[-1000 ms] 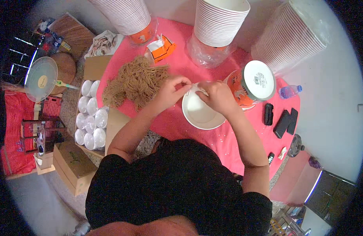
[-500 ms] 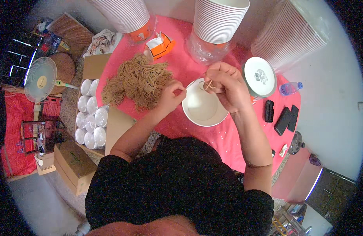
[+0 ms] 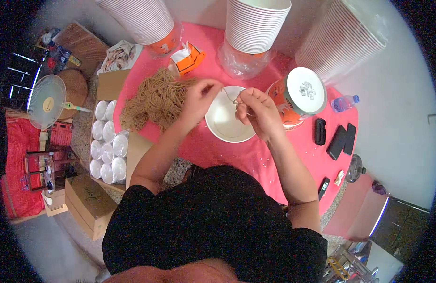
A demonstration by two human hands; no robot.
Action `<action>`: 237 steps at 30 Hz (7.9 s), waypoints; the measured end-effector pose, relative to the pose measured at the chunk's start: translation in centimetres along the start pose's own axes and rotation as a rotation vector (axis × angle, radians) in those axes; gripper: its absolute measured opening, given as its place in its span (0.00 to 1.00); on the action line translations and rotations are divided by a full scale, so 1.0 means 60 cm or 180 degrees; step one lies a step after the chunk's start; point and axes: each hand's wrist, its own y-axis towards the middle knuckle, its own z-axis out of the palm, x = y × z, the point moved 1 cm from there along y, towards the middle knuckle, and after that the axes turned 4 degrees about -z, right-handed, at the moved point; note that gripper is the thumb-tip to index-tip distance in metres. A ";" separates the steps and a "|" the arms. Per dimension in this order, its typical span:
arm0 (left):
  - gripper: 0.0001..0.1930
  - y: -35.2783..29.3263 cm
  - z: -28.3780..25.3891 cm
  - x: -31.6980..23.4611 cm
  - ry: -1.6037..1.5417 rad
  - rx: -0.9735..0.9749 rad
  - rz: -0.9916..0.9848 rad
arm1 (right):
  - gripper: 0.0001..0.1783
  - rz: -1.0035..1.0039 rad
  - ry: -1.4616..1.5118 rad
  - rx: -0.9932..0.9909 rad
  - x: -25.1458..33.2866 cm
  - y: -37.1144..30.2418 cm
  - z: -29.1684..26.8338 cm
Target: Attaching string handles to paper buckets and stacking them.
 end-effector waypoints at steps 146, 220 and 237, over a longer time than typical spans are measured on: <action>0.10 -0.073 -0.018 0.018 -0.0224 0.0901 -0.0428 | 0.06 -0.0466 -0.4837 0.1367 -0.016 0.018 -0.014; 0.03 -0.112 0.019 0.032 -0.1068 0.0443 -0.1456 | 0.04 -0.0038 -0.2428 0.0567 -0.088 0.020 -0.059; 0.03 -0.095 -0.002 0.031 -0.2705 0.1342 -0.2554 | 0.02 -0.1233 -0.3345 0.0436 -0.073 -0.002 -0.021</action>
